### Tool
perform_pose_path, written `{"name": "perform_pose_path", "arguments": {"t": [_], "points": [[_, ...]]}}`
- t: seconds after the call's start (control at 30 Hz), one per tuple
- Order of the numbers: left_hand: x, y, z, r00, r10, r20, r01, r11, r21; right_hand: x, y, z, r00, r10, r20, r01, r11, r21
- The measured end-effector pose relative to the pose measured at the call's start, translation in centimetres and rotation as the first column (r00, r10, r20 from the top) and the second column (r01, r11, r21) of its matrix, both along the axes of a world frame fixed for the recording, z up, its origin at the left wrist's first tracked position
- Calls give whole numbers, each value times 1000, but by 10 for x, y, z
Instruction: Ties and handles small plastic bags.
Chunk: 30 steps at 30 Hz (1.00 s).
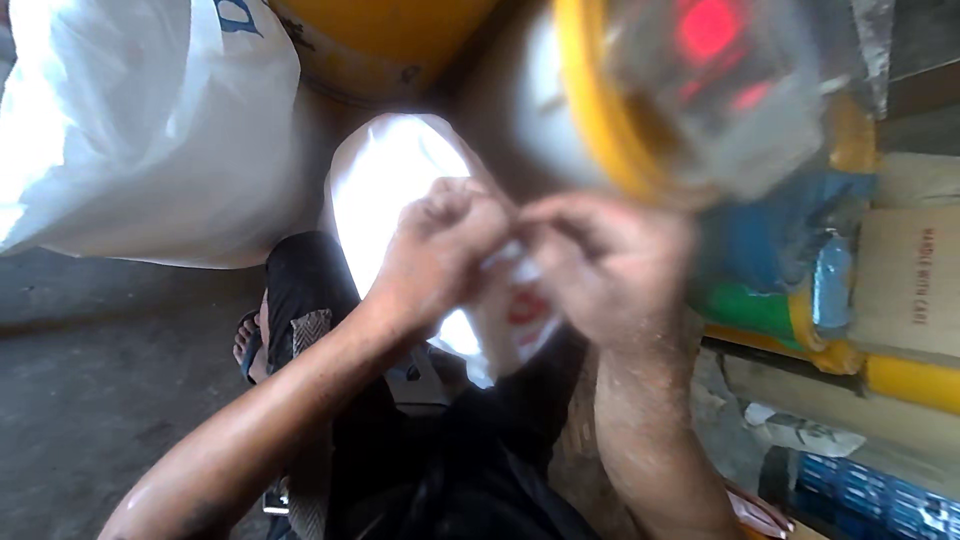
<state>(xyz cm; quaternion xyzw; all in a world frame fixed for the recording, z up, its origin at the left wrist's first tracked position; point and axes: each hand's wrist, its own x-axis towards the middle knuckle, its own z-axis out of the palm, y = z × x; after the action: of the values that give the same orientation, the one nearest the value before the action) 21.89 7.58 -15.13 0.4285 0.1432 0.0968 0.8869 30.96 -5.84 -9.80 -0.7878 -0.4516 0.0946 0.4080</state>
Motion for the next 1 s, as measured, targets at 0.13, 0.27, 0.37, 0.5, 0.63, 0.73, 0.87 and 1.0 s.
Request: {"name": "perform_pose_path", "arguments": {"t": [0.13, 0.27, 0.37, 0.5, 0.63, 0.73, 0.87, 1.0], "points": [[2, 3, 1, 1000, -23, -15, 23, 999, -28, 5, -2, 10, 997, 65, -41, -68, 994, -80], [1, 3, -1, 999, -50, -1, 50, 999, -11, 7, -1, 8, 995, 100, 9, -98, 990, -100], [-4, 0, 0, 999, -54, -2, 54, 998, 12, 7, -2, 6, 997, 82, 1, -82, 991, -104], [1, 1, 0, 999, -55, -5, 54, 998, -21, 7, -7, 8, 998, 63, -9, -64, 993, -96], [4, 0, 0, 998, -55, -19, 55, 998, -12, 7, -7, 10, 996, 79, 47, -73, 991, -109], [3, 0, 0, 998, -66, -21, 66, 998, 16, 7, -4, 7, 982, 87, 166, -66, 990, -125], [4, -3, -1, 999, -45, -18, 45, 999, 8, 3, 2, 2, 965, 56, 256, -27, 993, -116], [4, -1, 0, 998, -54, -17, 53, 998, -15, 3, 0, 0, 979, 43, 198, -34, 998, -51]]}}
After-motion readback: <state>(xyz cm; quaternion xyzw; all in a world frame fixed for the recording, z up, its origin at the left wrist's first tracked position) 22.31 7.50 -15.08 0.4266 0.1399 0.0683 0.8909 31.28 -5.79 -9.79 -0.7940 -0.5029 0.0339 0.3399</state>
